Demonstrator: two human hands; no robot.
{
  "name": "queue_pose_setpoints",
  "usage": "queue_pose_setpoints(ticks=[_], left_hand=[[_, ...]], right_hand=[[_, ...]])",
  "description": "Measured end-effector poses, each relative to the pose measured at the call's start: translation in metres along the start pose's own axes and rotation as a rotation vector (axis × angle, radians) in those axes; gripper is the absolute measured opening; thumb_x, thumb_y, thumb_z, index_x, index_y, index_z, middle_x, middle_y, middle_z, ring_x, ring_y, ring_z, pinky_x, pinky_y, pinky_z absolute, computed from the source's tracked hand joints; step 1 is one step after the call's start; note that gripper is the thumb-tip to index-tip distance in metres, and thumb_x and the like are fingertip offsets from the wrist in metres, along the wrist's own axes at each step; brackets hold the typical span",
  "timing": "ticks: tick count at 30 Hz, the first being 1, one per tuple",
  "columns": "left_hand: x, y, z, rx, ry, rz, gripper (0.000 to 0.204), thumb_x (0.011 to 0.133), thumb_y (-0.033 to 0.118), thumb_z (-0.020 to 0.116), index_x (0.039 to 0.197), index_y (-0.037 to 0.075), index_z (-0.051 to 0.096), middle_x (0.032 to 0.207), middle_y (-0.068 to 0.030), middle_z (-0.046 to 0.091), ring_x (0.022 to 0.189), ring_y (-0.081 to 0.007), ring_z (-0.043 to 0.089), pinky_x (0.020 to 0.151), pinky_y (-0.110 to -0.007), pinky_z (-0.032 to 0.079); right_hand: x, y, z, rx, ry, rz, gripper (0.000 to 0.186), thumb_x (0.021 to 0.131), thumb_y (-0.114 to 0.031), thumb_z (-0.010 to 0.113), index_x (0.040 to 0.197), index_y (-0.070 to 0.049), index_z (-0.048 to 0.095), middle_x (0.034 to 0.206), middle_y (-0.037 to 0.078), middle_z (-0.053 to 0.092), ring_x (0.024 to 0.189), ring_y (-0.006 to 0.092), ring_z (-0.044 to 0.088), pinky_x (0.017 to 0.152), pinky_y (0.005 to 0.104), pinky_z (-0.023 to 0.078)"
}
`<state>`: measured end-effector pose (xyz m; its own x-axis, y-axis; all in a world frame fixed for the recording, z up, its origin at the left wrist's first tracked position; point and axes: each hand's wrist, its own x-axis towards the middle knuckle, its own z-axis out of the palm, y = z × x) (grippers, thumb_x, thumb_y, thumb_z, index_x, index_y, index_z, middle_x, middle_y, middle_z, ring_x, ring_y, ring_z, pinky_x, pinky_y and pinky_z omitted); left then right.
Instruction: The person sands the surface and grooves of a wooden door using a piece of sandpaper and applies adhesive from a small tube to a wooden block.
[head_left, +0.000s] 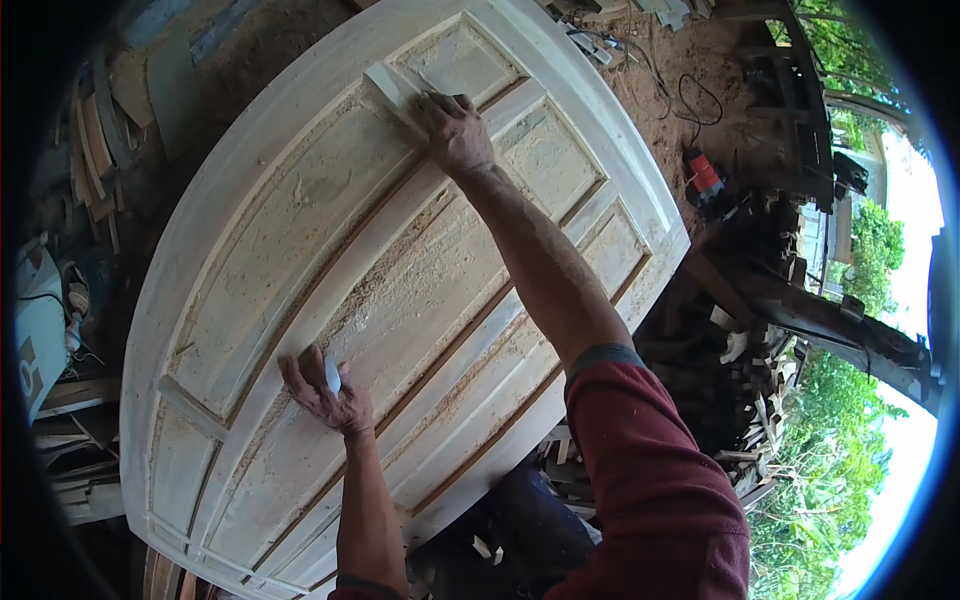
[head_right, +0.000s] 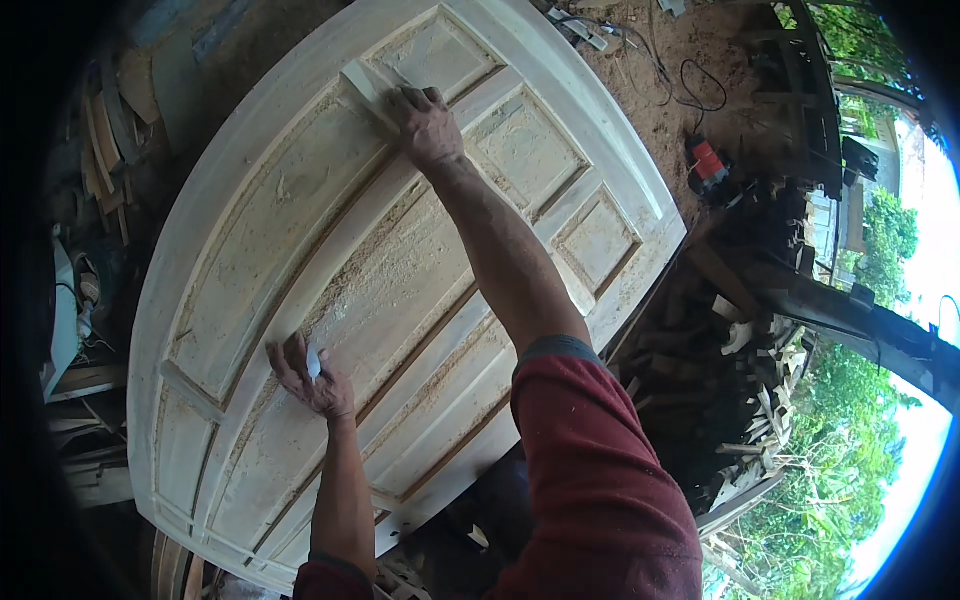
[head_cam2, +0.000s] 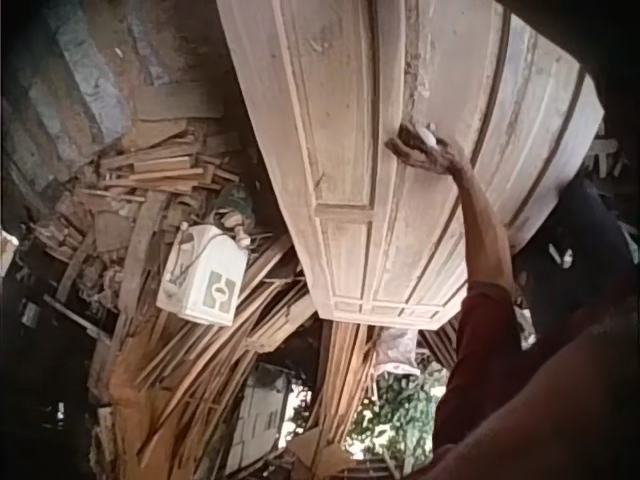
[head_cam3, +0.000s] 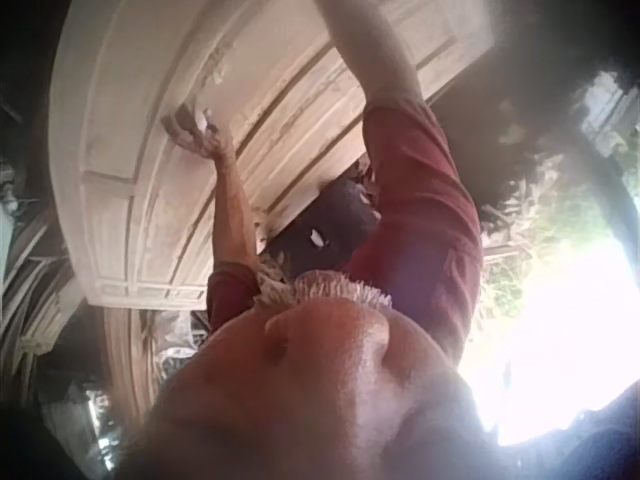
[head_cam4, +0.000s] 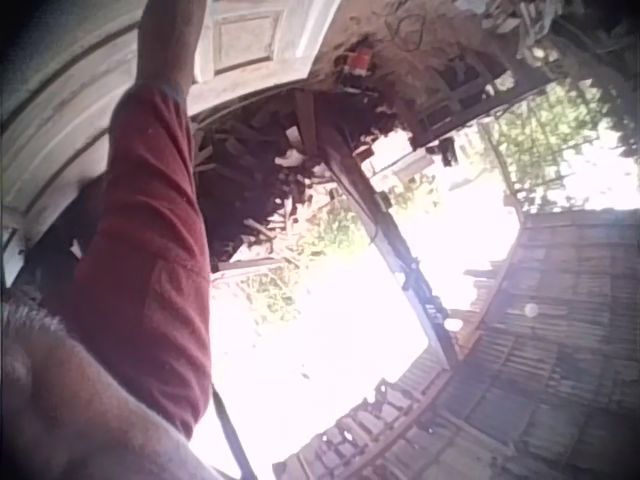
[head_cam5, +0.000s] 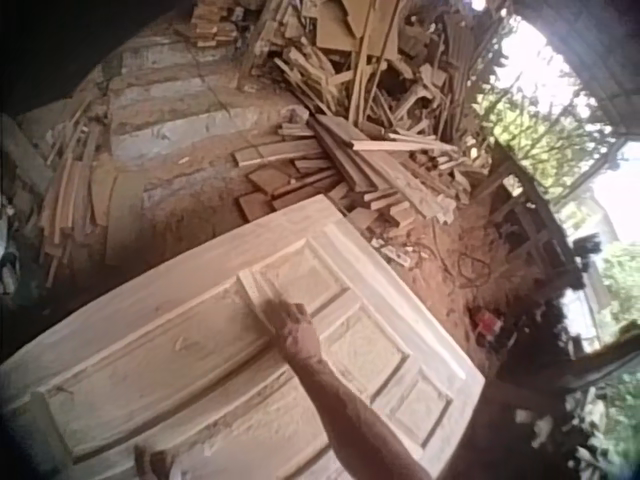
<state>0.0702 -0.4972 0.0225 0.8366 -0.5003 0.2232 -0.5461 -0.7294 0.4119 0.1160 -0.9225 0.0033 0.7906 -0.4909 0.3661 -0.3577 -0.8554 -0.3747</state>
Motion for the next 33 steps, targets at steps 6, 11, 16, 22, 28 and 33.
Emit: queue_pose_setpoints(ticks=[6,11,16,22,28,33], left_hand=[[-0.004,0.016,0.011,0.034,-0.028,0.028,0.057,0.11,0.049,0.043,0.135,0.001,0.062,0.154,-0.0247,0.041,0.144,-0.0409,0.043,0.116,-0.055,0.037],[-0.007,0.011,0.013,-0.005,-0.013,0.016,0.053,0.11,0.043,0.046,0.135,-0.001,0.062,0.156,-0.0252,0.038,0.143,-0.0383,0.045,0.113,-0.05,0.042],[0.004,0.003,0.001,-0.074,0.005,-0.051,0.049,0.11,0.041,0.048,0.134,0.002,0.063,0.152,-0.0254,0.043,0.142,-0.0423,0.045,0.113,-0.056,0.04],[-0.007,0.003,0.009,0.035,-0.061,0.004,0.056,0.11,0.044,0.044,0.136,-0.002,0.063,0.156,-0.0232,0.039,0.144,-0.036,0.044,0.114,-0.049,0.042],[-0.012,0.005,0.011,0.082,-0.097,-0.047,0.055,0.11,0.041,0.047,0.136,-0.004,0.062,0.157,-0.0208,0.037,0.146,-0.0351,0.042,0.116,-0.048,0.04],[-0.009,-0.001,0.007,-0.088,-0.029,-0.07,0.053,0.109,0.045,0.047,0.134,0.002,0.064,0.153,-0.0229,0.042,0.144,-0.0402,0.041,0.113,-0.055,0.037]], right_hand=[[0.013,0.007,-0.002,0.035,0.021,0.207,0.026,0.091,-0.01,0.058,0.111,-0.006,0.074,0.113,0.016,0.073,0.107,0.039,0.067,0.095,0.0474,0.055],[-0.019,0.022,-0.036,0.135,0.008,0.042,0.022,0.095,-0.009,0.056,0.106,-0.005,0.075,0.105,0.016,0.073,0.102,0.0386,0.069,0.092,0.046,0.056],[-0.152,0.043,-0.182,-0.271,-0.121,-0.207,0.029,0.086,-0.007,0.067,0.114,-0.008,0.072,0.11,0.005,0.069,0.105,0.0237,0.065,0.089,0.04,0.052],[-0.198,0.102,-0.218,-0.168,-0.406,-0.274,0.039,0.086,-0.005,0.064,0.124,-0.004,0.07,0.131,0.009,0.066,0.123,0.0295,0.062,0.107,0.0427,0.052],[-0.202,0.123,-0.204,-0.241,-0.22,-0.078,0.036,0.084,-0.003,0.064,0.119,0.003,0.069,0.122,0.014,0.066,0.118,0.0337,0.063,0.098,0.0434,0.056],[-0.211,0.059,-0.183,-0.023,-0.192,0.107,0.033,0.084,0.005,0.065,0.116,0.002,0.07,0.123,0.014,0.067,0.114,0.0356,0.064,0.096,0.0433,0.055]])
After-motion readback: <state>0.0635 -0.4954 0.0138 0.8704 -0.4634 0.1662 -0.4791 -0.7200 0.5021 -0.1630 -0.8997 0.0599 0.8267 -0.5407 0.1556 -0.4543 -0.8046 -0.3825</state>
